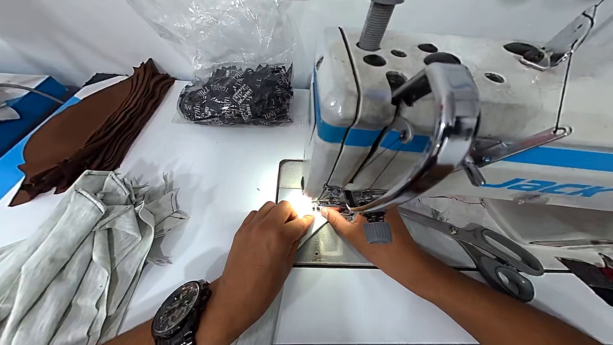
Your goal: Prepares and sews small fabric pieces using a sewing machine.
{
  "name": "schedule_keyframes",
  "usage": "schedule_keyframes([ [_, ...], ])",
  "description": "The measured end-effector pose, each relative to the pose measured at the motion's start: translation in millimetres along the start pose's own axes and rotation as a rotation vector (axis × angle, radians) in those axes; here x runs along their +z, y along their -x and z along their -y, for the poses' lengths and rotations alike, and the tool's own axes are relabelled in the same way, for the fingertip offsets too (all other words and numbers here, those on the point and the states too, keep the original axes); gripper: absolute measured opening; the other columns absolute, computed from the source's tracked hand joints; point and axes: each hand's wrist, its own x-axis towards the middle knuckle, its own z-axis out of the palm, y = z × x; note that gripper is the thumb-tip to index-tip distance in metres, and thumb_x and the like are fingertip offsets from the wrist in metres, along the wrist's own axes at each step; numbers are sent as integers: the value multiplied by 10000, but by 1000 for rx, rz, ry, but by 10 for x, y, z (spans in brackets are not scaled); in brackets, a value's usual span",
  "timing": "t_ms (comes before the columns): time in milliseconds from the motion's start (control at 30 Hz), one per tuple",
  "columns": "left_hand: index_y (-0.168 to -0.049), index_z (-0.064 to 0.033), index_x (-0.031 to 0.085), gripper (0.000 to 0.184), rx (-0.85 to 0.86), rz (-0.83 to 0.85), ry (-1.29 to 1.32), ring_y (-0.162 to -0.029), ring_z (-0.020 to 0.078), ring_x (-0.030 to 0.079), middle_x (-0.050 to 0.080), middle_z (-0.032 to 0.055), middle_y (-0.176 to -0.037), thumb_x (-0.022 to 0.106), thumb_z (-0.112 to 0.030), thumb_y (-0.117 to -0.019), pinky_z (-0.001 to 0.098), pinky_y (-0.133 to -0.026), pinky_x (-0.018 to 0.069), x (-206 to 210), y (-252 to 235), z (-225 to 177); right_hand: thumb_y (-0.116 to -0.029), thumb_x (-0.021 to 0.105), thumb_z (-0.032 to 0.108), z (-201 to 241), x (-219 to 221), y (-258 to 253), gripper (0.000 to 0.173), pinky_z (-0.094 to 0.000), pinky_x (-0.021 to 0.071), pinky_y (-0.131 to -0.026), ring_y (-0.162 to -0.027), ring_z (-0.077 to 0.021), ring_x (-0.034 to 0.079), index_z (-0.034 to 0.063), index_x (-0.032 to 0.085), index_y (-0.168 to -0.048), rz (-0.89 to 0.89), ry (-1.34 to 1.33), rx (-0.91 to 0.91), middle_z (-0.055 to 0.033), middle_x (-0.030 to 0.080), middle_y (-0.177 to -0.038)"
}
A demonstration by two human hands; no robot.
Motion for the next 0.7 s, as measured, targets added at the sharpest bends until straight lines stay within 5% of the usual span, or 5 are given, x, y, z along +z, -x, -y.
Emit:
schedule_keyframes([
  [267,-1073,-252,808,239,-17,11,-1,-841,144,611,627,-43,-880,604,-198,-960,319,-683,498,-15,-46,18,-917,718,407,-23,25,-13,322,-554,499,-849,-947,-280,673,91,752,-864,-1,24,-22,-96,710,-896],
  [533,-1068,-241,812,234,-28,20,3,-857,161,623,636,-27,-891,635,-155,-942,329,-699,508,-27,-108,34,-897,753,349,-25,32,-58,284,-576,486,-912,-1040,-307,660,77,749,-978,-1,19,-15,-122,715,-998],
  [700,-1063,-222,813,207,-47,26,30,-853,173,620,634,-13,-894,671,-140,-938,341,-695,503,-28,-175,50,-896,763,286,-6,24,-78,236,-574,492,-861,-993,-338,673,51,756,-905,14,120,-25,-155,718,-955],
])
